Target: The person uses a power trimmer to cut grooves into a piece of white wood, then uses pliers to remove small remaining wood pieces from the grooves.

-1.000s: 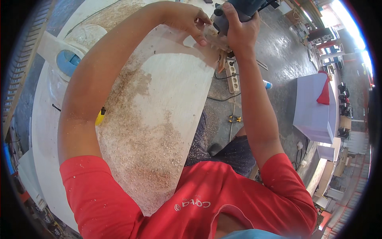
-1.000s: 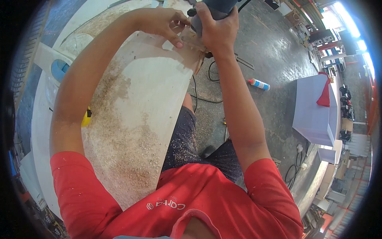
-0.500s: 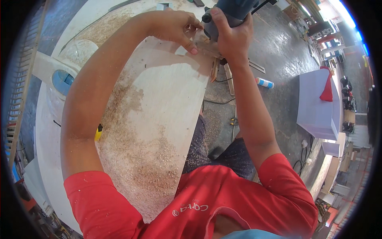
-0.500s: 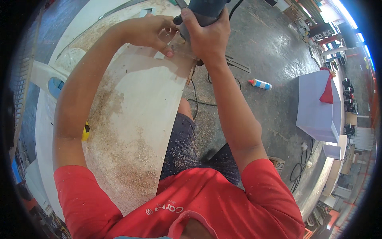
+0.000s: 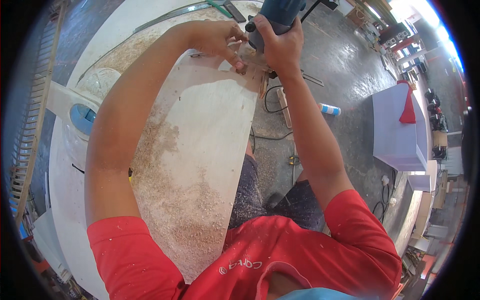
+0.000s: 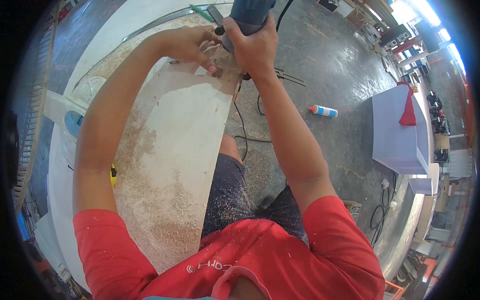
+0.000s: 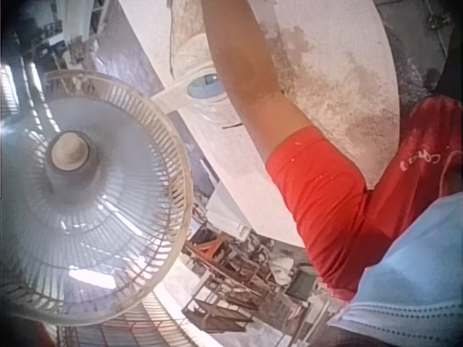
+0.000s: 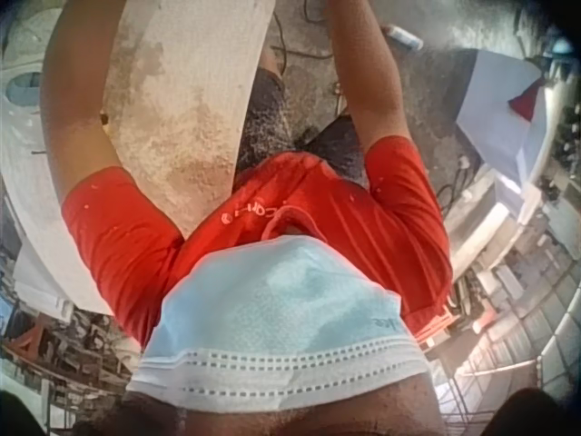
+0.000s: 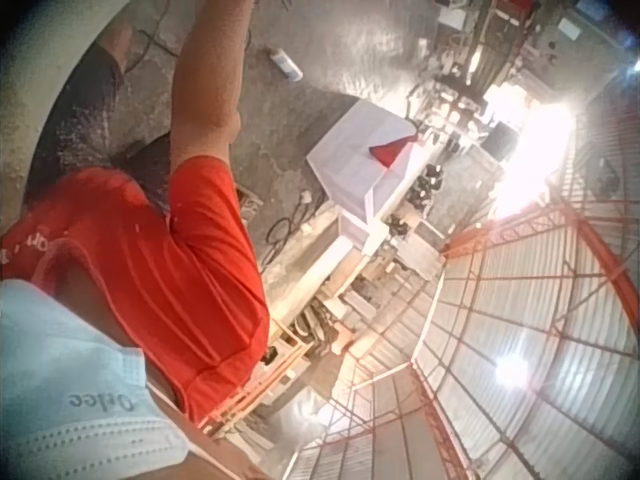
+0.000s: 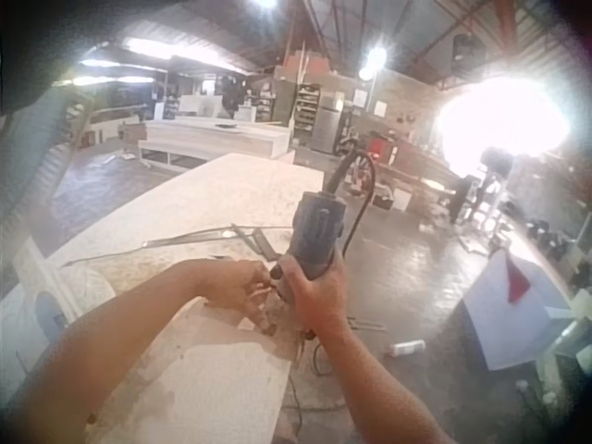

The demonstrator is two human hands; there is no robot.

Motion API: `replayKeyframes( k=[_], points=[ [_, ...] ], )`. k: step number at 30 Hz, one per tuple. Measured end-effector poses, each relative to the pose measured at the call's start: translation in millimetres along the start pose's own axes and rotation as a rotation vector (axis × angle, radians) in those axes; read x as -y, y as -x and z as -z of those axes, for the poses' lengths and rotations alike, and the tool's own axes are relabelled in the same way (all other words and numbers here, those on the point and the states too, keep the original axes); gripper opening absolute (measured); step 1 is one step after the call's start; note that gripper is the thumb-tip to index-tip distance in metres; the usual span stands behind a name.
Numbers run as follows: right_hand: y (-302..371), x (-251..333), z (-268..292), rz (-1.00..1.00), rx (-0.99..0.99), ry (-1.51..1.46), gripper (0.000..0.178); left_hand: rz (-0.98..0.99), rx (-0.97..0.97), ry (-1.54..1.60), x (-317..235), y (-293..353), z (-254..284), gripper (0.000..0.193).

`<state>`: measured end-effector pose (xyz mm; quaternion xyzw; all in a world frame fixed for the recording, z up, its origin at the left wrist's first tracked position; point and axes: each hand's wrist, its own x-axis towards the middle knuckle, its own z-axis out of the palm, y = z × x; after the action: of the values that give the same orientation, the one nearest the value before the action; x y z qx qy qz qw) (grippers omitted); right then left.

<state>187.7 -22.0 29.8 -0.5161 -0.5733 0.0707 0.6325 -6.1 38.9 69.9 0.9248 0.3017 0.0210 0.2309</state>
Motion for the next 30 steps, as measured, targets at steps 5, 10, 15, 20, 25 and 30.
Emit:
replayKeyframes(
  k=[5, 10, 15, 20, 25, 30],
  points=[
    [-7, 1, -3, -0.038, -0.004, 0.011, 0.071, -0.033, 0.01, 0.106, 26, -21, -7, 0.102],
    [-19, -12, -5, -0.037, -0.018, 0.033, 0.071, -0.019, 0.068, 0.06, 25, -36, 3, 0.107],
    [-30, -21, -7, -0.023, -0.034, 0.095, 0.071, 0.084, 0.138, 0.041, 15, -39, 14, 0.099],
    [-47, -27, -9, -0.102, -0.042, 0.119, 0.073, 0.052, 0.187, 0.023, 37, -72, 20, 0.104],
    [-52, -12, -13, -0.213, 0.036, -0.115, 0.049, 0.092, 0.255, 0.073, 33, -76, 31, 0.102],
    [-57, -15, -13, -0.242, 0.087, -0.162, 0.04, 0.158, 0.174, 0.091, 21, -66, 30, 0.099]
  ],
)
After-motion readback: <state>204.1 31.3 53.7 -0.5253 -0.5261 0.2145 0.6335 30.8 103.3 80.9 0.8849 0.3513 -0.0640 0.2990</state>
